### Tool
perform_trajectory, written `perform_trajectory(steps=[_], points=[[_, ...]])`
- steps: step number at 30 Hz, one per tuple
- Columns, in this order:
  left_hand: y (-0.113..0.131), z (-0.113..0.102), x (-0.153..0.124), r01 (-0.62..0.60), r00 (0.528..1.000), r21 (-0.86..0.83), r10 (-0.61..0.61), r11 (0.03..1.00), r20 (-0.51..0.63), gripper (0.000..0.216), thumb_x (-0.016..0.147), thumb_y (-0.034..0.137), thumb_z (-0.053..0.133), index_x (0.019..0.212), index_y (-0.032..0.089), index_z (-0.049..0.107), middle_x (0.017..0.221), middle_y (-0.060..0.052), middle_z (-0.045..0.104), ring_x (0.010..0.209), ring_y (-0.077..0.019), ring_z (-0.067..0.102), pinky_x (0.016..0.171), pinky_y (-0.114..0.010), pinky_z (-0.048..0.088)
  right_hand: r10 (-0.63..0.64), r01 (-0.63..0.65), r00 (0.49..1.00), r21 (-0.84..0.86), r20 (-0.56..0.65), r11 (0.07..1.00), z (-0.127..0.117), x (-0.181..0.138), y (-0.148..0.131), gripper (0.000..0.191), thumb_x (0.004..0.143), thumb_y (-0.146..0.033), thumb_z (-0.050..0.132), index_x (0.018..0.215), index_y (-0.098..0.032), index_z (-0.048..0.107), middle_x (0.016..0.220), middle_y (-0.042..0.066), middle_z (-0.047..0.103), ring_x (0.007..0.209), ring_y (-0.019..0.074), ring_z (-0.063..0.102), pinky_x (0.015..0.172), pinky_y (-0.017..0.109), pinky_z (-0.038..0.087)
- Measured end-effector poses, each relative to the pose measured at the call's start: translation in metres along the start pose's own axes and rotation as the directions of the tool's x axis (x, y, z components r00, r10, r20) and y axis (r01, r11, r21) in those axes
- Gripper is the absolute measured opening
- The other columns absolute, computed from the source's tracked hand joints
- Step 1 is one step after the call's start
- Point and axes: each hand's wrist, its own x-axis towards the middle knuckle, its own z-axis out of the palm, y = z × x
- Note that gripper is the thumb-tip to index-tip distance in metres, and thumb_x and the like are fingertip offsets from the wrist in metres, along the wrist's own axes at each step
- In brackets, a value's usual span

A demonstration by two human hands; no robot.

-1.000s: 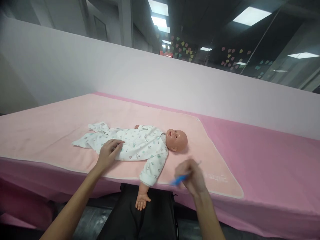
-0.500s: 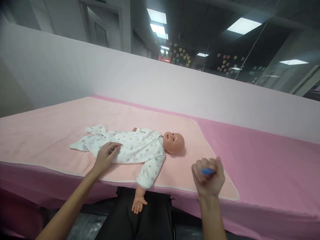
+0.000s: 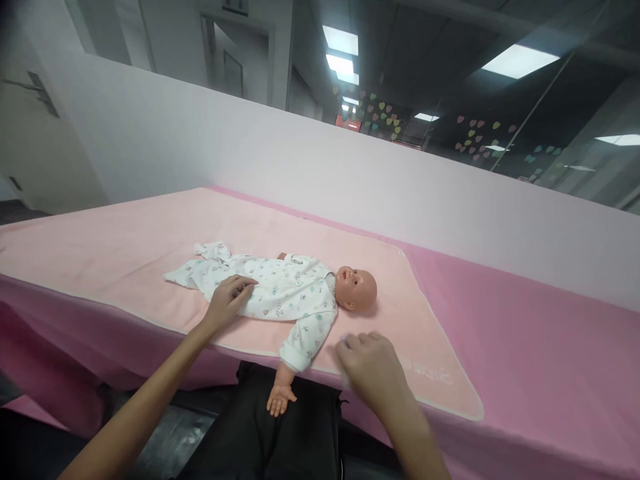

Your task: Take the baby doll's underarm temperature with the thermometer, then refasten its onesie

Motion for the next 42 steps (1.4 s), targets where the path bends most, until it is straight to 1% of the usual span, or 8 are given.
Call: perform_trajectory(steps=[3, 8, 10, 13, 17, 21, 32, 42], points=[[-0.003, 0.001, 0.0, -0.002, 1.0, -0.005, 0.002, 1.0, -0.005, 0.026, 0.086, 0.033, 0.04, 0.088, 0.02, 0.063, 0.081, -0.003, 0.058, 0.074, -0.0166, 0.05, 0.07, -0.029, 0.038, 0.007, -0.002, 0.995, 0.055, -0.104, 0.999, -0.005, -0.003, 0.004, 0.033, 0.087, -0.044, 0.048, 0.105, -0.019, 0.058, 0.112, 0.004, 0.056, 0.096, 0.0168, 0.056, 0.078, 0.03, 0.051], [0.002, 0.006, 0.0, -0.027, 0.992, 0.117, 0.041, 0.993, -0.122, 0.023, 0.086, 0.028, 0.041, 0.087, 0.02, 0.062, 0.081, -0.003, 0.062, 0.075, -0.0174, 0.053, 0.074, -0.033, 0.036, -0.03, 0.067, 0.965, 0.134, -0.26, 0.989, 0.038, -0.007, 0.003, 0.04, 0.092, -0.041, 0.036, 0.081, -0.015, 0.064, 0.076, 0.003, 0.064, 0.063, 0.0092, 0.059, 0.056, 0.02, 0.051], [0.013, 0.01, 0.003, -0.045, 0.962, 0.233, 0.105, 0.971, -0.254, 0.02, 0.085, 0.025, 0.043, 0.086, 0.02, 0.063, 0.082, -0.003, 0.063, 0.077, -0.0185, 0.054, 0.079, -0.036, 0.033, -0.084, 0.11, 0.978, 0.131, -0.19, 0.985, 0.069, -0.008, 0.006, 0.046, 0.089, -0.043, 0.04, 0.061, -0.016, 0.063, 0.054, 0.001, 0.06, 0.048, 0.0083, 0.056, 0.047, 0.017, 0.047], [0.04, 0.024, 0.015, -0.189, 0.905, 0.323, 0.292, 0.927, -0.309, 0.016, 0.083, 0.02, 0.047, 0.086, 0.02, 0.063, 0.08, -0.003, 0.064, 0.077, -0.0184, 0.055, 0.081, -0.037, 0.032, -0.163, 0.159, 0.983, 0.056, 0.085, 0.986, 0.104, -0.01, 0.021, 0.032, 0.086, -0.036, 0.05, 0.067, -0.016, 0.066, 0.06, 0.004, 0.064, 0.058, 0.0117, 0.062, 0.055, 0.019, 0.049], [0.074, 0.06, 0.038, -0.387, 0.899, 0.286, 0.428, 0.877, -0.093, 0.018, 0.084, 0.019, 0.044, 0.09, 0.02, 0.061, 0.086, -0.004, 0.063, 0.081, -0.0182, 0.054, 0.079, -0.035, 0.034, -0.155, 0.18, 0.949, -0.067, 0.273, 0.981, 0.121, -0.016, 0.048, 0.027, 0.09, -0.032, 0.044, 0.087, -0.018, 0.066, 0.089, 0.008, 0.068, 0.082, 0.0189, 0.065, 0.07, 0.029, 0.053], [0.083, 0.094, 0.052, -0.37, 0.929, 0.283, 0.348, 0.885, 0.125, 0.019, 0.085, 0.024, 0.042, 0.091, 0.019, 0.06, 0.09, -0.006, 0.061, 0.085, -0.0206, 0.052, 0.075, -0.034, 0.035, -0.131, 0.169, 0.943, -0.101, 0.306, 0.98, 0.128, -0.026, 0.063, 0.031, 0.088, -0.039, 0.045, 0.102, -0.018, 0.064, 0.106, 0.01, 0.066, 0.095, 0.0216, 0.063, 0.081, 0.034, 0.053], [0.084, 0.101, 0.063, -0.251, 0.956, 0.292, 0.189, 0.923, 0.225, 0.024, 0.086, 0.033, 0.044, 0.089, 0.02, 0.064, 0.093, -0.008, 0.06, 0.088, -0.0236, 0.052, 0.075, -0.037, 0.037, -0.021, 0.133, 0.912, -0.247, 0.409, 0.96, 0.131, -0.035, 0.053, 0.057, 0.079, -0.051, 0.053, 0.123, -0.014, 0.053, 0.123, 0.014, 0.056, 0.112, 0.0291, 0.053, 0.092, 0.044, 0.045], [0.063, 0.101, 0.078, -0.199, 0.924, -0.11, 0.224, 0.974, 0.311, 0.014, 0.081, 0.03, 0.051, 0.083, 0.021, 0.062, 0.091, -0.002, 0.062, 0.088, -0.0194, 0.053, 0.083, -0.033, 0.039, -0.006, 0.013, 0.997, 0.098, -0.078, 0.995, 0.171, 0.042, -0.001, 0.026, 0.087, -0.031, 0.046, 0.104, -0.017, 0.061, 0.095, 0.009, 0.067, 0.091, 0.0201, 0.061, 0.08, 0.034, 0.049]])
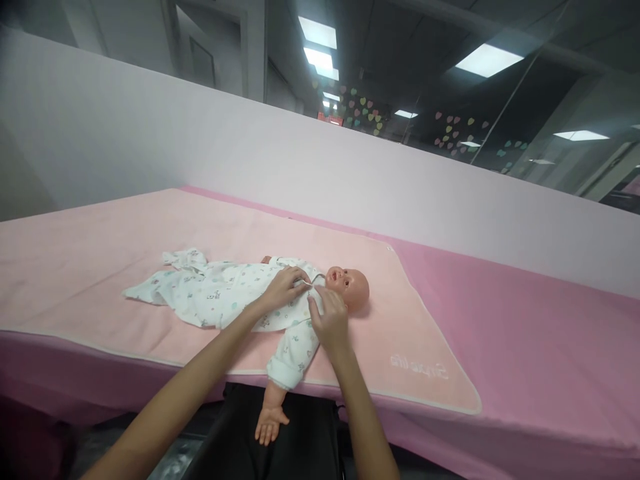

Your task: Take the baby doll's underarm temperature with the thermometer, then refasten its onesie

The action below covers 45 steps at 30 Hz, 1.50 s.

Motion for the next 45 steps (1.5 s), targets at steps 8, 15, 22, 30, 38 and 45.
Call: perform_trajectory(steps=[8, 15, 22, 30, 38, 45], points=[[-0.002, 0.002, -0.005, 0.025, 1.0, -0.108, -0.025, 0.994, -0.001, 0.017, 0.08, 0.022, 0.045, 0.083, 0.018, 0.061, 0.08, -0.001, 0.065, 0.076, -0.0161, 0.056, 0.072, -0.027, 0.04, 0.107, -0.099, 0.994, 0.179, -0.035, 0.979, 0.065, 0.022, 0.01, 0.035, 0.084, -0.015, 0.033, 0.105, -0.015, 0.06, 0.101, 0.008, 0.067, 0.094, 0.0184, 0.061, 0.084, 0.033, 0.048], [0.003, 0.003, -0.007, 0.064, 0.997, -0.143, -0.071, 0.988, -0.041, 0.025, 0.087, 0.031, 0.039, 0.082, 0.018, 0.06, 0.076, -0.001, 0.065, 0.071, -0.0145, 0.056, 0.066, -0.024, 0.04, 0.046, -0.034, 0.996, 0.158, -0.073, 0.987, 0.06, 0.017, 0.01, 0.034, 0.077, -0.013, 0.04, 0.105, -0.015, 0.059, 0.101, 0.008, 0.066, 0.095, 0.0189, 0.06, 0.087, 0.032, 0.048], [0.006, 0.002, -0.007, 0.023, 0.998, -0.18, -0.033, 0.983, -0.056, 0.027, 0.089, 0.03, 0.035, 0.088, 0.02, 0.06, 0.082, -0.001, 0.067, 0.073, -0.014, 0.059, 0.068, -0.024, 0.041, 0.058, -0.049, 0.996, 0.135, -0.068, 0.99, 0.065, 0.013, 0.011, 0.042, 0.084, -0.016, 0.036, 0.125, -0.013, 0.043, 0.113, 0.013, 0.061, 0.106, 0.0194, 0.058, 0.089, 0.034, 0.048], [0.006, 0.004, -0.007, 0.003, 0.998, -0.088, -0.009, 0.996, -0.069, 0.03, 0.092, 0.032, 0.03, 0.091, 0.02, 0.058, 0.087, -0.001, 0.067, 0.078, -0.0153, 0.06, 0.073, -0.027, 0.041, 0.112, -0.094, 0.99, 0.193, -0.086, 0.977, 0.065, 0.013, 0.009, 0.039, 0.091, -0.022, 0.032, 0.128, -0.013, 0.038, 0.112, 0.013, 0.062, 0.104, 0.0169, 0.06, 0.084, 0.03, 0.051], [0.012, 0.002, -0.021, -0.021, 0.971, 0.318, 0.096, 0.948, -0.221, 0.026, 0.091, 0.027, 0.031, 0.087, 0.018, 0.055, 0.078, -0.006, 0.063, 0.077, -0.0193, 0.056, 0.077, -0.034, 0.039, 0.128, -0.117, 0.989, 0.135, -0.074, 0.984, 0.067, 0.013, 0.011, 0.041, 0.092, -0.024, 0.027, 0.13, -0.012, 0.039, 0.103, 0.014, 0.065, 0.095, 0.0195, 0.063, 0.079, 0.033, 0.053], [0.005, -0.015, -0.048, 0.021, 0.922, 0.311, 0.102, 0.95, -0.373, 0.02, 0.084, 0.025, 0.042, 0.096, 0.019, 0.058, 0.089, -0.006, 0.064, 0.09, -0.0205, 0.055, 0.081, -0.035, 0.039, 0.111, -0.088, 0.963, 0.101, -0.245, 0.991, 0.065, 0.01, 0.011, 0.037, 0.09, -0.02, 0.026, 0.111, -0.015, 0.056, 0.101, 0.012, 0.065, 0.098, 0.0198, 0.061, 0.088, 0.038, 0.049]])
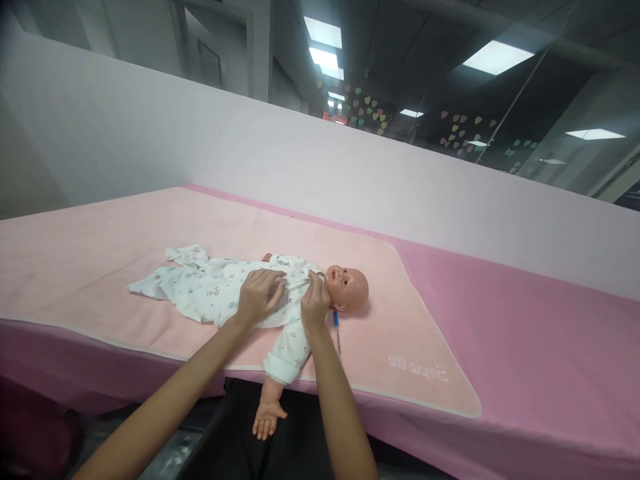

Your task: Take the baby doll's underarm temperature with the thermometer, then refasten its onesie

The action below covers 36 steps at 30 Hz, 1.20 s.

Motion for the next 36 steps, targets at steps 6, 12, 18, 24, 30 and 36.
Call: perform_trajectory(steps=[6, 12, 18, 24, 30, 36], points=[[0.0, -0.002, -0.002, 0.046, 0.996, -0.002, -0.045, 0.999, 0.074, 0.013, 0.082, 0.023, 0.043, 0.081, 0.02, 0.055, 0.087, -0.004, 0.062, 0.084, -0.0187, 0.053, 0.078, -0.034, 0.038, -0.101, 0.099, 0.994, -0.031, -0.036, 0.995, -0.002, 0.002, 0.0, 0.037, 0.086, -0.011, 0.026, 0.097, -0.017, 0.06, 0.091, 0.009, 0.065, 0.093, 0.0186, 0.059, 0.086, 0.038, 0.049], [0.001, -0.001, -0.003, 0.017, 0.997, -0.026, -0.015, 1.0, 0.081, 0.013, 0.082, 0.02, 0.041, 0.085, 0.02, 0.054, 0.087, -0.003, 0.061, 0.083, -0.0176, 0.053, 0.078, -0.033, 0.037, -0.199, 0.197, 0.979, 0.061, 0.04, 0.979, -0.005, 0.003, -0.009, 0.038, 0.079, -0.007, 0.028, 0.09, -0.019, 0.062, 0.089, 0.007, 0.063, 0.097, 0.019, 0.057, 0.089, 0.04, 0.046], [-0.002, 0.004, -0.004, -0.001, 0.995, -0.02, 0.003, 1.0, 0.101, 0.015, 0.086, 0.022, 0.035, 0.085, 0.019, 0.05, 0.083, -0.005, 0.057, 0.081, -0.0191, 0.05, 0.078, -0.035, 0.037, -0.311, 0.293, 0.913, 0.103, 0.263, 0.95, -0.006, 0.001, -0.023, 0.028, 0.079, -0.013, 0.039, 0.099, -0.02, 0.058, 0.092, 0.006, 0.063, 0.091, 0.0187, 0.057, 0.092, 0.041, 0.042], [-0.007, 0.009, -0.004, -0.028, 0.991, -0.001, 0.027, 1.0, 0.128, 0.023, 0.092, 0.027, 0.028, 0.087, 0.018, 0.048, 0.082, -0.006, 0.056, 0.08, -0.0193, 0.051, 0.077, -0.035, 0.038, -0.3, 0.292, 0.917, 0.068, 0.262, 0.954, -0.003, 0.0, -0.021, 0.02, 0.083, -0.017, 0.043, 0.099, -0.02, 0.056, 0.093, 0.005, 0.065, 0.09, 0.0179, 0.057, 0.095, 0.04, 0.04], [-0.006, 0.005, -0.002, 0.058, 0.989, -0.122, -0.04, 0.991, 0.145, 0.024, 0.094, 0.03, 0.029, 0.088, 0.02, 0.05, 0.082, -0.001, 0.061, 0.077, -0.0156, 0.055, 0.08, -0.032, 0.037, -0.315, 0.317, 0.907, 0.039, 0.28, 0.948, -0.002, 0.0, -0.018, 0.021, 0.089, -0.02, 0.041, 0.103, -0.019, 0.057, 0.094, 0.006, 0.066, 0.092, 0.0184, 0.057, 0.092, 0.038, 0.041], [-0.005, 0.005, -0.004, 0.102, 0.981, -0.129, -0.078, 0.986, 0.177, 0.028, 0.094, 0.031, 0.027, 0.085, 0.02, 0.051, 0.078, 0.0, 0.063, 0.072, -0.0152, 0.056, 0.076, -0.031, 0.038, -0.31, 0.31, 0.928, 0.034, 0.206, 0.95, 0.0, 0.0, -0.018, 0.019, 0.091, -0.022, 0.042, 0.094, -0.02, 0.06, 0.086, 0.004, 0.067, 0.083, 0.017, 0.058, 0.088, 0.035, 0.043]])
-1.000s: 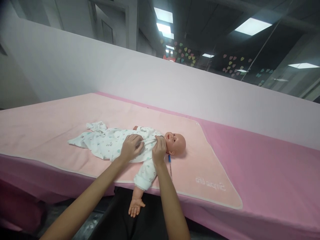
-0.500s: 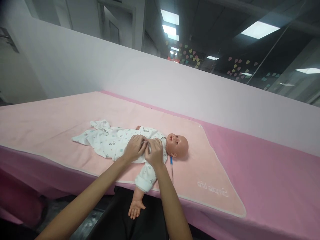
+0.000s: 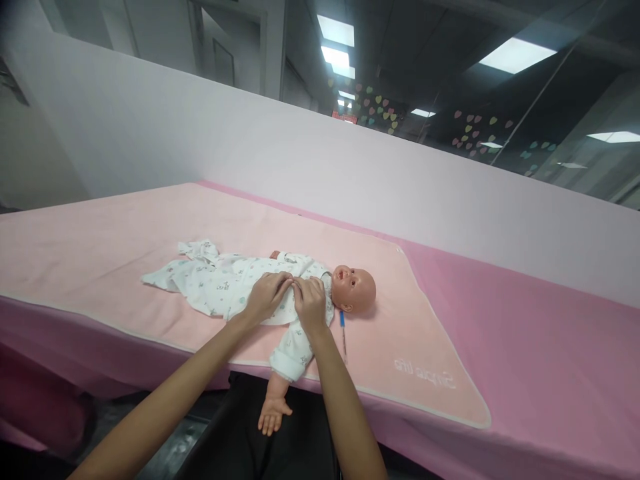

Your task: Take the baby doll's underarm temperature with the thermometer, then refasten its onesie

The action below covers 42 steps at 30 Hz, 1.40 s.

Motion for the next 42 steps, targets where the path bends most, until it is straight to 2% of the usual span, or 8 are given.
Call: perform_trajectory(steps=[7, 12, 17, 22, 28, 33, 39, 42], points=[[-0.003, -0.001, 0.001, -0.038, 0.996, 0.084, 0.044, 0.996, -0.074, 0.024, 0.094, 0.027, 0.031, 0.088, 0.019, 0.052, 0.077, -0.001, 0.063, 0.072, -0.0143, 0.056, 0.079, -0.032, 0.037, 0.002, -0.002, 0.999, -0.01, -0.034, 1.0, -0.001, 0.001, 0.0, 0.016, 0.089, -0.019, 0.045, 0.083, -0.02, 0.059, 0.075, 0.002, 0.064, 0.076, 0.0156, 0.055, 0.085, 0.034, 0.042], [-0.014, -0.02, -0.002, 0.06, 0.985, 0.144, -0.036, 0.988, -0.168, 0.027, 0.091, 0.026, 0.032, 0.078, 0.019, 0.055, 0.076, -0.003, 0.063, 0.074, -0.0172, 0.054, 0.077, -0.034, 0.035, 0.024, -0.024, 0.999, 0.003, -0.044, 1.0, -0.001, 0.002, -0.001, 0.015, 0.088, -0.016, 0.044, 0.078, -0.019, 0.056, 0.073, 0.002, 0.061, 0.074, 0.0156, 0.053, 0.078, 0.031, 0.042], [-0.025, -0.035, -0.014, -0.001, 0.994, 0.112, 0.013, 0.994, -0.105, 0.022, 0.087, 0.026, 0.039, 0.073, 0.019, 0.055, 0.08, -0.003, 0.063, 0.078, -0.0177, 0.052, 0.075, -0.034, 0.036, 0.012, -0.012, 0.998, 0.011, -0.062, 1.0, -0.001, 0.001, -0.002, 0.015, 0.088, -0.016, 0.044, 0.079, -0.02, 0.055, 0.074, 0.002, 0.06, 0.076, 0.0155, 0.053, 0.081, 0.032, 0.041], [-0.029, -0.037, -0.02, -0.035, 0.996, 0.058, 0.039, 0.998, -0.078, 0.017, 0.085, 0.024, 0.04, 0.076, 0.019, 0.052, 0.079, -0.002, 0.06, 0.078, -0.0176, 0.051, 0.076, -0.034, 0.037, 0.018, -0.018, 0.998, 0.006, -0.064, 1.0, -0.002, 0.0, -0.002, 0.014, 0.087, -0.016, 0.044, 0.079, -0.02, 0.055, 0.074, 0.002, 0.061, 0.076, 0.0153, 0.053, 0.083, 0.032, 0.041], [-0.033, -0.029, -0.021, 0.065, 0.982, -0.021, -0.067, 0.998, -0.178, 0.021, 0.091, 0.029, 0.033, 0.089, 0.02, 0.052, 0.086, -0.004, 0.06, 0.082, -0.017, 0.054, 0.075, -0.03, 0.04, 0.019, -0.019, 0.997, -0.001, -0.074, 1.0, -0.002, 0.001, -0.001, 0.015, 0.087, -0.015, 0.043, 0.081, -0.02, 0.055, 0.074, 0.002, 0.061, 0.074, 0.0151, 0.053, 0.086, 0.033, 0.041], [-0.035, -0.028, -0.022, 0.097, 0.98, -0.048, -0.104, 0.994, -0.172, 0.023, 0.092, 0.031, 0.033, 0.09, 0.021, 0.054, 0.088, -0.003, 0.062, 0.084, -0.0175, 0.055, 0.077, -0.03, 0.04, 0.022, -0.024, 0.996, -0.017, -0.088, 1.0, -0.001, 0.001, -0.001, 0.015, 0.087, -0.015, 0.043, 0.081, -0.02, 0.055, 0.073, 0.002, 0.061, 0.074, 0.0157, 0.053, 0.084, 0.033, 0.042], [-0.03, -0.035, -0.023, -0.004, 0.99, 0.039, 0.009, 0.999, -0.138, 0.019, 0.085, 0.035, 0.045, 0.088, 0.02, 0.056, 0.078, -0.002, 0.06, 0.076, -0.0183, 0.052, 0.074, -0.033, 0.037, 0.032, -0.034, 0.996, -0.024, -0.088, 0.999, -0.001, 0.001, -0.001, 0.016, 0.088, -0.015, 0.043, 0.081, -0.02, 0.056, 0.075, 0.003, 0.062, 0.075, 0.0161, 0.053, 0.082, 0.033, 0.041], [-0.027, -0.036, -0.023, -0.009, 0.99, 0.105, 0.023, 0.994, -0.136, 0.016, 0.082, 0.032, 0.047, 0.089, 0.021, 0.056, 0.078, -0.002, 0.06, 0.075, -0.0186, 0.05, 0.074, -0.034, 0.036, 0.032, -0.034, 0.995, -0.023, -0.09, 0.999, -0.001, 0.001, -0.001, 0.016, 0.088, -0.015, 0.043, 0.08, -0.02, 0.056, 0.074, 0.003, 0.062, 0.075, 0.016, 0.053, 0.082, 0.033, 0.041]])
